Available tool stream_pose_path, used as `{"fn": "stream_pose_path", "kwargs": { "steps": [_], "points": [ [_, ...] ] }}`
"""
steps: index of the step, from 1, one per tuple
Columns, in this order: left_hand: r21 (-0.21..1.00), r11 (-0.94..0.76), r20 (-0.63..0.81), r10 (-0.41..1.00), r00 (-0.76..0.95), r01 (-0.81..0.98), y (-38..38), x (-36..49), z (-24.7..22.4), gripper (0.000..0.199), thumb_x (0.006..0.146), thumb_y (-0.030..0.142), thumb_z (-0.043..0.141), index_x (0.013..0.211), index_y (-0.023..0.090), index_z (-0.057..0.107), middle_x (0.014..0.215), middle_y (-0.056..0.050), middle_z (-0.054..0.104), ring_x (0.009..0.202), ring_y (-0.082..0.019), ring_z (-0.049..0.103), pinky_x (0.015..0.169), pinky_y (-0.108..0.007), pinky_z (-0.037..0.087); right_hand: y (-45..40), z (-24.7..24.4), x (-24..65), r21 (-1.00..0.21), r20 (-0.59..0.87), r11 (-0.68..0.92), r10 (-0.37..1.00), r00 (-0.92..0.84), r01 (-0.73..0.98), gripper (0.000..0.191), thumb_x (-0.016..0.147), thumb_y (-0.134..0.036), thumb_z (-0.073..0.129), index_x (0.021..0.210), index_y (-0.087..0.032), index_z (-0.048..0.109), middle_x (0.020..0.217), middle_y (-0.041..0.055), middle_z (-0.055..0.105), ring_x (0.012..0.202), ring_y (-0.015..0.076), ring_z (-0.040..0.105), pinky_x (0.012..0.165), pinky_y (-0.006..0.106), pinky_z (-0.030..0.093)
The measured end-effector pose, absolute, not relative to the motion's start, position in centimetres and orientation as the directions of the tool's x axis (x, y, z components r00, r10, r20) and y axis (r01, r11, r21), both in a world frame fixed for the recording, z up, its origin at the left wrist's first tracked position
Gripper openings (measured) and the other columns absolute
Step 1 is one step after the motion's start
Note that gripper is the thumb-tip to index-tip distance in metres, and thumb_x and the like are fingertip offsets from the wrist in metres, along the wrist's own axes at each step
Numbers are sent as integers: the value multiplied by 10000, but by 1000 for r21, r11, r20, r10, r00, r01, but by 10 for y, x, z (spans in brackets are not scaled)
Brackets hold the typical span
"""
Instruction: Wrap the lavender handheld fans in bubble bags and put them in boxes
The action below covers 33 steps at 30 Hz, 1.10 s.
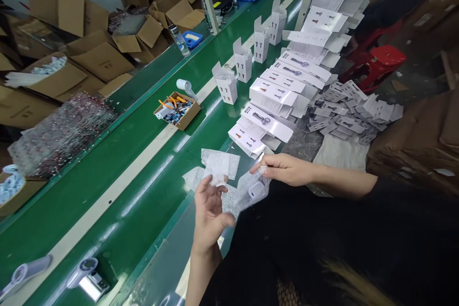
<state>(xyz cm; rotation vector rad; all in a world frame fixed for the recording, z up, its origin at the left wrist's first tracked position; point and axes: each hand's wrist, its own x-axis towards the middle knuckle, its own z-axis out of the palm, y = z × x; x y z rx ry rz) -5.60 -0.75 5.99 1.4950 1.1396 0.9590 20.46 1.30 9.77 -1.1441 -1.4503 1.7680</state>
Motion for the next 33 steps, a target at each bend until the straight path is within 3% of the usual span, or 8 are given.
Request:
{"fn": "stream_pose_path", "kwargs": {
  "steps": [3, 7, 10, 14, 18, 24, 28, 33],
  "points": [
    [877, -219, -46, 848, 528, 428, -3, -39, 51, 1191, 479, 459, 858, 1444, 313, 175, 1436, -161, 356, 1157, -330, 519, 894, -462, 492, 9, 84, 192, -953, -298, -292, 845, -444, 84, 210, 856, -350, 523, 764, -161, 524, 906, 44, 642, 761, 140, 590, 641, 242, 497],
    [776, -315, -58, 827, 559, 547, -8, -4, 22, 701, 757, 260, 656, 1390, 274, 355, 1246, -103, 571, 1112, -265, 556, 910, -431, 485, 11, 56, 194, -951, -303, -236, 843, -445, 201, 274, 902, -380, 439, 763, -161, 525, 734, 10, 586, 684, 124, 572, 609, 231, 489],
    [712, -290, -50, 888, 457, 640, -10, -1, 2, 468, 789, 138, 521, 1247, 232, 537, 1123, -94, 640, 1021, -240, 600, 881, -402, 497, 24, 39, 232, -911, -228, -19, 854, -467, 411, 262, 894, -391, 476, 950, -160, 586, 991, 74, 617, 899, 189, 599, 755, 316, 514],
    [758, -83, -165, 935, 314, 646, -1, -17, -7, 354, 758, 102, 464, 1038, 188, 664, 1059, -84, 680, 997, -229, 621, 908, -377, 472, 55, 7, 298, -373, -52, 229, 962, -266, 899, 562, 721, -109, 661, 1256, -211, 523, 1415, 182, 374, 1202, 367, 422, 915, 531, 403],
    [855, 225, -359, 907, 221, 467, 10, -30, -3, 261, 762, 234, 541, 965, 175, 696, 957, -69, 700, 876, -215, 641, 807, -333, 491, 82, -21, 325, -53, 61, 376, 926, -373, 925, 437, 755, -24, 564, 1160, -184, 603, 1402, 183, 423, 1176, 356, 440, 864, 501, 426],
    [787, 596, -612, 786, 84, 157, 12, -46, 1, 269, 604, 354, 751, 735, 127, 695, 627, -26, 616, 536, -115, 526, 522, -223, 402, 143, 25, 305, -57, 487, 439, 796, -359, 897, 208, 903, -220, 459, 971, -192, 654, 1162, 103, 611, 1072, 239, 524, 831, 348, 446],
    [745, 650, -662, 749, -42, -151, 19, -66, 15, 278, 541, 302, 801, 704, 122, 665, 532, 23, 543, 477, -69, 453, 485, -191, 341, 227, 62, 259, -130, 405, 431, 845, -349, 893, 280, 937, -240, 401, 1121, -223, 611, 998, 64, 624, 804, 160, 558, 612, 249, 383],
    [838, 409, -508, 826, -245, -362, 61, -85, 46, 265, 516, 251, 806, 694, 137, 647, 576, 16, 577, 511, -85, 510, 513, -202, 391, 330, 52, 180, -169, 216, 626, 777, -591, 761, 287, 922, -185, 413, 1137, -213, 601, 979, 73, 627, 813, 169, 565, 593, 243, 327]
  ]
}}
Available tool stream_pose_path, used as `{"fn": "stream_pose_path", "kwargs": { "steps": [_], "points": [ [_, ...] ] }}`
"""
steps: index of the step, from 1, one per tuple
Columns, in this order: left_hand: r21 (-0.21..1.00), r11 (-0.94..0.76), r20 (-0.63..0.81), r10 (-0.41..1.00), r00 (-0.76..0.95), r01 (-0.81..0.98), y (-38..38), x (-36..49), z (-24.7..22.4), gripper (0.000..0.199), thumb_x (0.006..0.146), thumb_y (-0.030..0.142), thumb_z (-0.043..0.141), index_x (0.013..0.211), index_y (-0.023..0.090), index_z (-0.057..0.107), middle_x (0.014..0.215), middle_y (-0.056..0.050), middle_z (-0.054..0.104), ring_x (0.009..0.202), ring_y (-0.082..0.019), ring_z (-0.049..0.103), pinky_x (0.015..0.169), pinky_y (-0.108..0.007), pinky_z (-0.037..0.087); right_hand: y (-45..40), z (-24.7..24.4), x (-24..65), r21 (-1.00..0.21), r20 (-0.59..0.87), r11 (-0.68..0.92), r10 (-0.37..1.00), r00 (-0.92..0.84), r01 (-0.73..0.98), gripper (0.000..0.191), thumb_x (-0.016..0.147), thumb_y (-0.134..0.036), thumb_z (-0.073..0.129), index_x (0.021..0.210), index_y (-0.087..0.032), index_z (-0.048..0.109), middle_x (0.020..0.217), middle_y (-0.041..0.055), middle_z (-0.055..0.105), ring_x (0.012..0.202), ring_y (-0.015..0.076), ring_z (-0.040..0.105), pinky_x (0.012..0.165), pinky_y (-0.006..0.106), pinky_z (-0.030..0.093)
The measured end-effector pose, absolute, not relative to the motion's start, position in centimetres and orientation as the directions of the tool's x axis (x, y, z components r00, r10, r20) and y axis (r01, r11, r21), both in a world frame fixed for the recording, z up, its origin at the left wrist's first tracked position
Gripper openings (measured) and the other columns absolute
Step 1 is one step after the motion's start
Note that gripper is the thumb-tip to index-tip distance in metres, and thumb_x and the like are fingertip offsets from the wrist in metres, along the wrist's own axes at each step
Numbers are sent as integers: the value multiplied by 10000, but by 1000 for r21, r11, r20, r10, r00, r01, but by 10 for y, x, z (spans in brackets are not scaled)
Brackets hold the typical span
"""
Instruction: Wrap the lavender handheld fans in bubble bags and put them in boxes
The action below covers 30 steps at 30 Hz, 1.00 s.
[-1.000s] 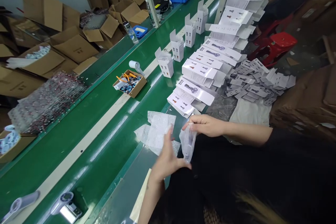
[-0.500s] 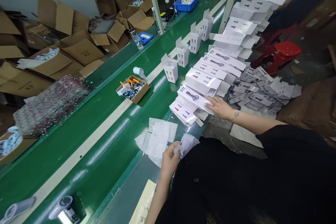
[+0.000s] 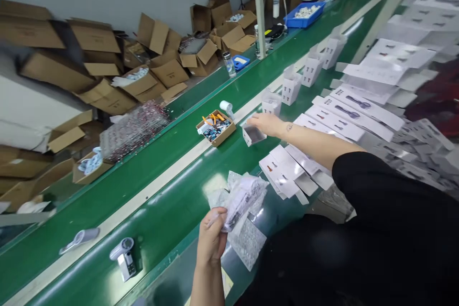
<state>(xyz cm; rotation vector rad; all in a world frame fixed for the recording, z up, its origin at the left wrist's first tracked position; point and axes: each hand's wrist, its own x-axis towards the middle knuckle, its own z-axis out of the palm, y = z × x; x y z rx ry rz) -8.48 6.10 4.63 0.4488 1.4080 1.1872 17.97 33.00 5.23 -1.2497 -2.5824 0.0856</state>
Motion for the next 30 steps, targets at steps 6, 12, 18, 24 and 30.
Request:
{"fn": "stream_pose_path", "kwargs": {
  "steps": [6, 12, 18, 24, 30],
  "points": [
    [986, 165, -137, 890, -434, 25, 148, -67, 63, 242, 595, 363, 707, 717, 160, 655, 611, -12, 600, 586, -143, 584, 577, -276, 468, 386, 15, 113, -500, 113, 652, 701, -704, 569, 322, 858, -187, 524, 1172, -163, 591, 1035, 86, 659, 909, 194, 596, 746, 255, 397],
    [898, 73, 119, 910, -398, 434, 101, -113, 136, 89, 693, 450, 622, 681, 364, 645, 619, -14, 610, 1079, -269, 574, 814, -425, 479, 407, -4, 118, -824, -155, 263, 748, -645, 503, 277, 723, -169, 645, 994, -119, 675, 907, 50, 698, 877, 192, 621, 737, 215, 452],
    [411, -212, 325, 943, 74, 887, 186, -45, 126, 269, 857, 398, 545, 1059, 246, 636, 1095, -93, 631, 1142, -248, 516, 934, -428, 446, 416, -7, 127, -884, -314, 65, 652, -690, 464, 208, 689, -51, 538, 819, -161, 659, 676, -29, 650, 622, 107, 600, 553, 169, 476],
    [322, -160, 289, 955, 64, 933, 304, 24, 75, 376, 883, 354, 555, 1195, 146, 536, 1201, -109, 551, 1021, -209, 573, 861, -417, 502, 425, -8, 139, -896, -329, 20, 640, -694, 443, 195, 666, -21, 519, 769, -143, 632, 623, -35, 604, 591, 93, 573, 528, 150, 468],
    [212, -28, 255, 967, -28, 977, 322, 31, 42, 274, 936, 213, 379, 1056, 86, 590, 1052, -198, 560, 1012, -285, 524, 859, -465, 425, 432, -15, 152, -872, -353, 23, 662, -661, 488, 223, 701, -33, 486, 831, -132, 638, 644, -21, 613, 588, 97, 570, 533, 163, 461]
  ]
}}
